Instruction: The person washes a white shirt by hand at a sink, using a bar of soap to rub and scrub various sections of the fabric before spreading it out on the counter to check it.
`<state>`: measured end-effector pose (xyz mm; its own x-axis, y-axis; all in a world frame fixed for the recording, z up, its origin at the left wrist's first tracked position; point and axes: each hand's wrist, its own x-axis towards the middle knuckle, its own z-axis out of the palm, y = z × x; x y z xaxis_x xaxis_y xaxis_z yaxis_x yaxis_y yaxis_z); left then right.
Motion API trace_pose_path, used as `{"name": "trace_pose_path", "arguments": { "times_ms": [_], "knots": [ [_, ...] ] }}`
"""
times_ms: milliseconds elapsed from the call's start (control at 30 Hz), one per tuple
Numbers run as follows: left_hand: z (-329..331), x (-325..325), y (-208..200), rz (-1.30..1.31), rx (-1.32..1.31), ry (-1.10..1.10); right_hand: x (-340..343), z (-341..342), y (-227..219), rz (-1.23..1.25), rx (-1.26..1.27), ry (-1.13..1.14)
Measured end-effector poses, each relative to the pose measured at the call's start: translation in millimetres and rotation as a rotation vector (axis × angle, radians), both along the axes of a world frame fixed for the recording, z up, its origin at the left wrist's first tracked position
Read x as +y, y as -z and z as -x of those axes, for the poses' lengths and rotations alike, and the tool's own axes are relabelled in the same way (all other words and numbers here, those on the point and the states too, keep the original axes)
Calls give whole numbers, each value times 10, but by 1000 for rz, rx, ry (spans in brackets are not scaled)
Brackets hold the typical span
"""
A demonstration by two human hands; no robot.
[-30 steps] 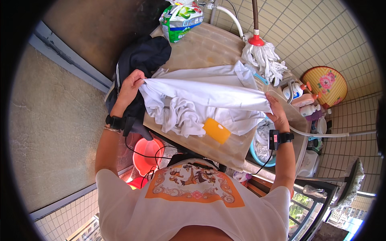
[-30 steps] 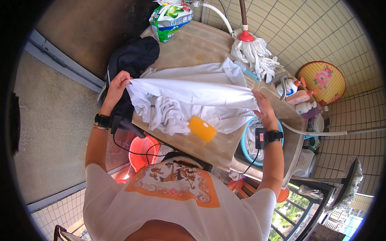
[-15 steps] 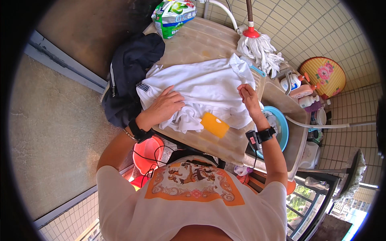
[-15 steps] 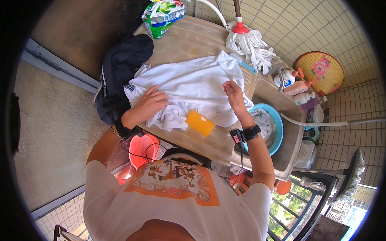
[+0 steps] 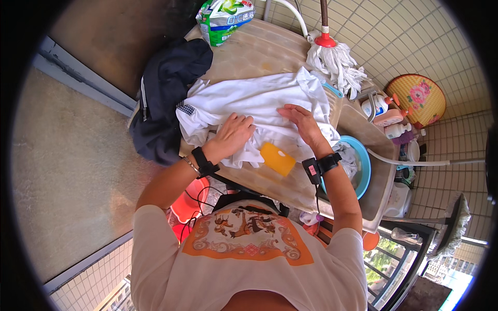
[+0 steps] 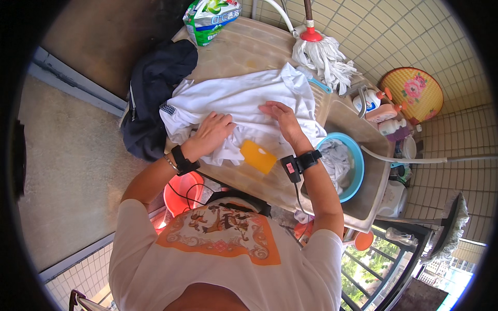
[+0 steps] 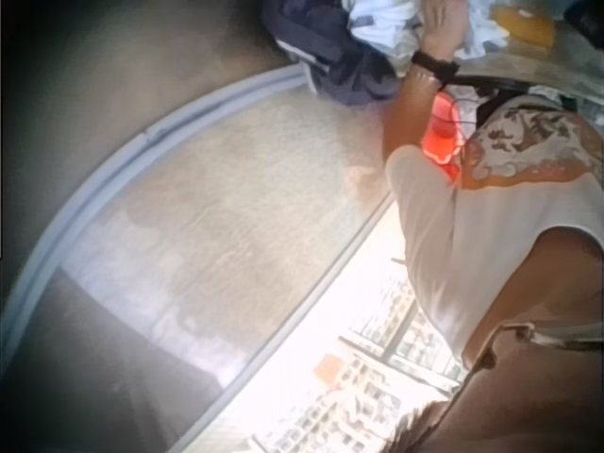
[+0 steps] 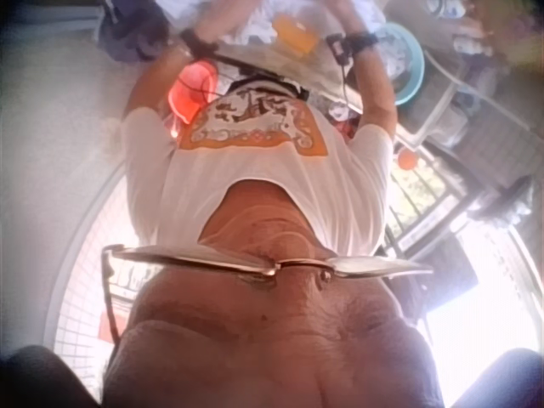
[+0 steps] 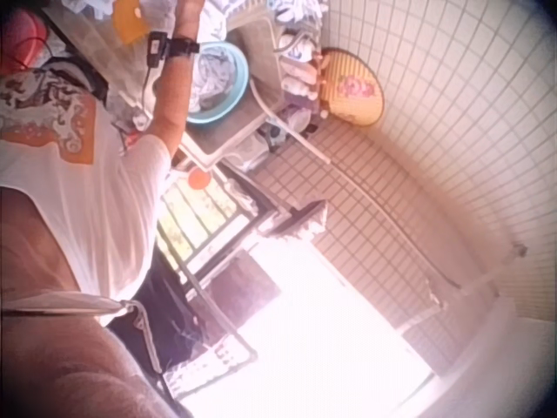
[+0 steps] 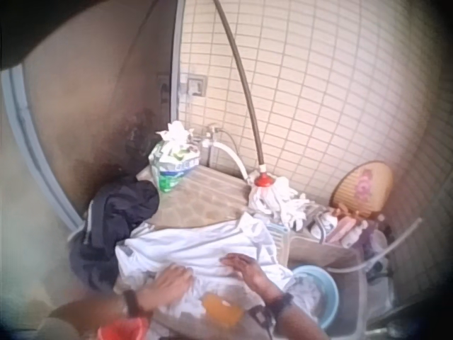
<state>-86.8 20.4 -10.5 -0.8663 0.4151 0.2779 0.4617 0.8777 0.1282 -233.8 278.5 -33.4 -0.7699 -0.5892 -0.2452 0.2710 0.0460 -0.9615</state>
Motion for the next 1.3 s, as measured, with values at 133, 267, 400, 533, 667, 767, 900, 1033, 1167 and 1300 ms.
{"name": "trace_pose_path", "arguments": {
  "times_ms": [133, 267, 400, 533, 667, 767, 900, 1033, 1167, 1300],
  "knots": [
    [68, 78, 41, 49, -12, -89, 105, 22, 71, 81, -111, 167],
    [155, 167, -6, 72, -192, -187, 392, 90, 242, -122, 122, 171],
    [138, 138, 52, 8, -80, -145, 592, -23, 316, -261, 325, 52],
    [80, 25, -30, -39, -30, 52, 533, -422, -82, -339, 641, 45],
    [9, 19, 94, -50, -88, 112, 498, -934, -352, -383, 732, -158],
    [-46, 21, 145, -87, -75, 74, 430, -1266, -365, -531, 911, -261],
    [-142, 98, 96, -73, -71, 41, 391, -1391, -105, -660, 1070, -275],
    [-196, 122, 59, -127, -71, 32, 329, -1375, -2, -674, 1190, -244],
    [-276, 128, 18, -127, -76, 19, 385, -1336, -36, -668, 1119, -219],
    [-353, 149, -34, -137, -47, 27, 550, -1143, -160, -289, 596, -116]
  ]
}}
